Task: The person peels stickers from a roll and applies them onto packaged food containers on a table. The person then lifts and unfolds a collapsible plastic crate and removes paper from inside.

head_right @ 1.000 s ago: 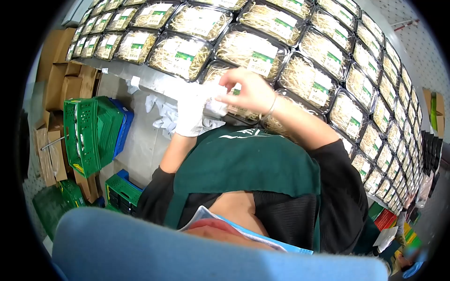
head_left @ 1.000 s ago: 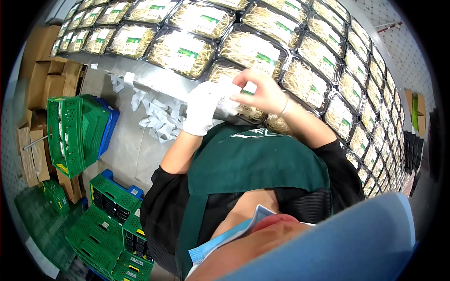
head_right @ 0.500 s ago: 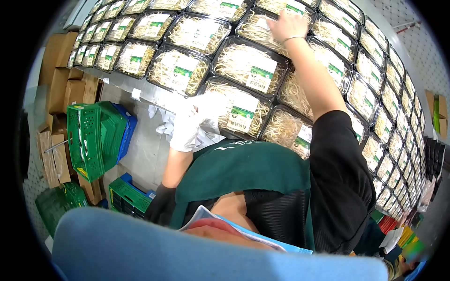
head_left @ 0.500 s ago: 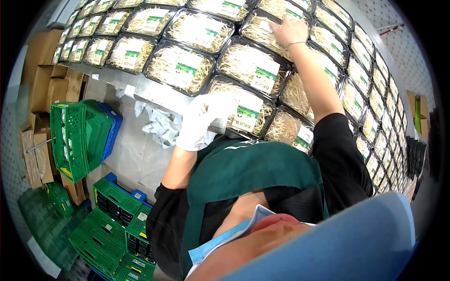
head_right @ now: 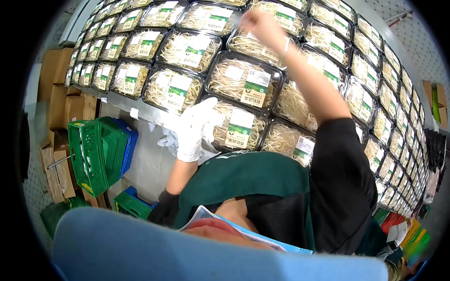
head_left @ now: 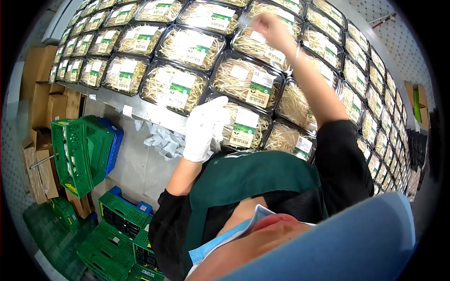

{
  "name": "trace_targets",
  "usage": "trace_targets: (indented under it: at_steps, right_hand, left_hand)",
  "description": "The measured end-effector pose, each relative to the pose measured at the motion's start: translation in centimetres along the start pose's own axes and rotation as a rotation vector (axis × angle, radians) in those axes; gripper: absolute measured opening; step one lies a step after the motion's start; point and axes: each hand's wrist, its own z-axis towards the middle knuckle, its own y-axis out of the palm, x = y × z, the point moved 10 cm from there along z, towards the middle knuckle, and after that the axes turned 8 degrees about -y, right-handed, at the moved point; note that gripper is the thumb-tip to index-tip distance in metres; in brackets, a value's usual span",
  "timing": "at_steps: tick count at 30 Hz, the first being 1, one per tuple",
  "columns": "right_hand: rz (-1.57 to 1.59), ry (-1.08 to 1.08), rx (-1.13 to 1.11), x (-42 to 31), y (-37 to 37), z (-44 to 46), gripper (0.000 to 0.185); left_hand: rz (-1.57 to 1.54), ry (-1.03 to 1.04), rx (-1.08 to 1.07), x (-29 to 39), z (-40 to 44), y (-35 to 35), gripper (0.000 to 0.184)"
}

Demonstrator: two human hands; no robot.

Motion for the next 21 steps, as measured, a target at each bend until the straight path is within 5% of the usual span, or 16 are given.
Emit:
trace_targets:
  at_steps: [2, 4, 5, 7, 10, 11, 12, 13, 14, 15, 16, 17, 21]
  right_hand:
    - [-0.314, 0.084, 0.185, 11.8, -3.0, 8.3, 0.037]
    - [-1.139, 0.014, -0.267, 13.2, 0.6, 10.5, 0.033]
    - [-1.138, 0.006, -0.265, 13.9, 0.9, 10.9, 0.033]
    - [-0.902, 0.070, 0.152, 12.1, -2.3, 9.6, 0.039]
    - [-1.023, 0.127, 0.301, 10.9, -5.7, 6.6, 0.040]
    - [-0.866, 0.182, 0.228, 12.0, -5.2, 6.4, 0.034]
    - [-0.521, 0.076, 0.178, 10.0, -2.9, 5.1, 0.037]
    - [0.085, 0.242, -0.164, 6.1, 1.8, 2.0, 0.034]
    - [0.272, 0.068, -0.321, 1.9, 4.9, -0.8, 0.033]
    - [0.859, -0.204, -0.429, -0.9, 9.2, -3.7, 0.033]
    - [0.548, -0.397, -0.493, -6.9, 7.7, -6.9, 0.032]
    - [0.618, -0.364, -0.481, -8.2, 8.2, -9.0, 0.031]
    - [0.376, -0.408, -0.190, -5.9, 4.9, -6.1, 0.019]
  left_hand:
    - [-0.001, 0.024, 0.079, -0.3, -0.4, -0.7, 0.017]
    - [0.002, 0.048, 0.166, -0.2, -1.0, -1.7, 0.017]
    - [0.006, -0.003, 0.136, -0.6, -1.1, -1.8, 0.018]
    - [-0.052, -0.058, 0.061, -1.3, -0.5, -1.9, 0.025]
    - [-0.267, -0.075, 0.015, 1.4, -0.1, -0.3, 0.032]
    - [-0.256, 0.037, 0.148, 2.0, 0.0, -1.0, 0.032]
    - [-0.259, 0.040, 0.146, 1.6, 0.5, -1.1, 0.032]
    - [-0.168, 0.086, 0.190, 1.4, 0.8, -1.8, 0.027]
    - [-0.074, 0.132, 0.231, 1.4, 0.9, -2.1, 0.022]
    - [-0.101, 0.172, 0.325, 1.2, 0.9, -2.4, 0.015]
    - [-0.098, 0.175, 0.313, 0.7, 1.3, -2.3, 0.015]
    - [-0.138, 0.209, 0.357, 0.2, 1.4, -2.9, 0.013]
    - [-0.019, 0.167, 0.232, 0.1, 2.9, -1.5, 0.012]
